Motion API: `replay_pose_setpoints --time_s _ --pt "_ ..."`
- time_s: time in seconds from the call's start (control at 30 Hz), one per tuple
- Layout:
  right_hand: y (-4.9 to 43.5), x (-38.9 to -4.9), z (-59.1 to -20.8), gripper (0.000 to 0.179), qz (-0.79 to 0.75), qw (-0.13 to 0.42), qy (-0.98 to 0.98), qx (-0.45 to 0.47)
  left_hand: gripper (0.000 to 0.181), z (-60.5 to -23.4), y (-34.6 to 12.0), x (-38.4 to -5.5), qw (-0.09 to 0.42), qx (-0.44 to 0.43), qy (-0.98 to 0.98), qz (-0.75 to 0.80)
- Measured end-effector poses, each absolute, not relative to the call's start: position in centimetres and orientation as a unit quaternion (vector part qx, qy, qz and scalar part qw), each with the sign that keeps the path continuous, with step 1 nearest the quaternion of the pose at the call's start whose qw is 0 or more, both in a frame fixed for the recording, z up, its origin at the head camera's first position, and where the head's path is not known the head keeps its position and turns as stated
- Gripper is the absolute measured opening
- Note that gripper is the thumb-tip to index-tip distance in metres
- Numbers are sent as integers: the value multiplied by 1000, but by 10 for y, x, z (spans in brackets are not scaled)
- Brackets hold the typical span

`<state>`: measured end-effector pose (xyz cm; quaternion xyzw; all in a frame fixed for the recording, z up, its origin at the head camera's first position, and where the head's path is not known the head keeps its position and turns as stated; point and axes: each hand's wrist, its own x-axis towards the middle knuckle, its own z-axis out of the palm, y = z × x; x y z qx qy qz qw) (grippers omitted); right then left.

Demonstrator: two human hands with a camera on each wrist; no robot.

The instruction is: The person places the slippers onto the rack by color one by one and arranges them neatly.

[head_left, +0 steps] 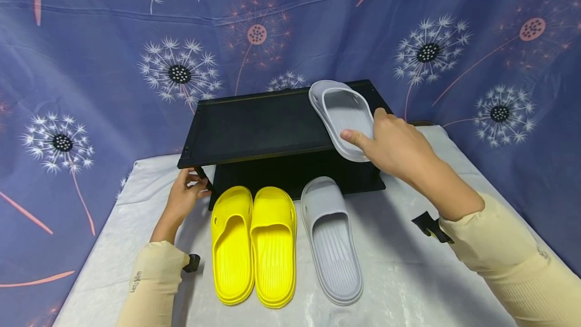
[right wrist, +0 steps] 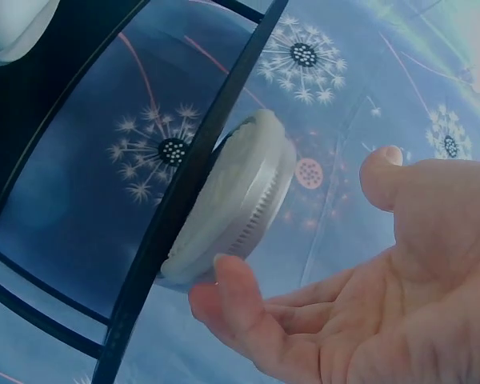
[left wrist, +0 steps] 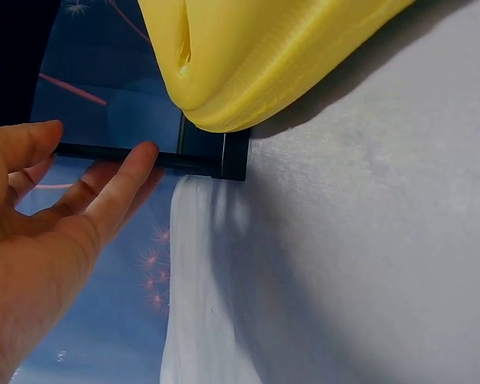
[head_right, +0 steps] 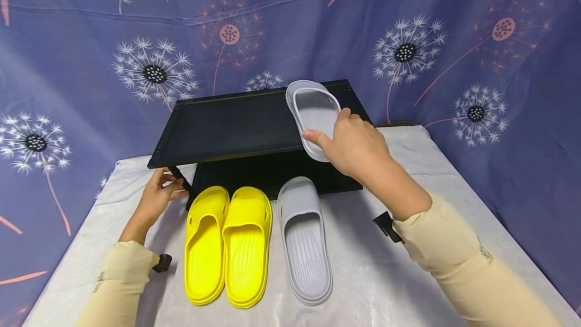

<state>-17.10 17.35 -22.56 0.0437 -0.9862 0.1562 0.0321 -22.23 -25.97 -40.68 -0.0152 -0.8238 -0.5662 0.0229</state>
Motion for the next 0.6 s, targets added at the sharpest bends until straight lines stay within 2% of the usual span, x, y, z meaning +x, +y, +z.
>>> replay_pose_setpoints --time_s 0.23,0.43,0.6 --pt "173 -159 -226 103 165 26 -985 35 47 -405 -259 -222 23 -15 -825 -565" --pt "172 -149 -226 115 181 7 -983 26 46 -406 -259 -222 22 -13 -823 -567" --pt "173 -141 -229 113 186 5 -982 26 45 -406 -258 -222 22 -13 -821 -571"
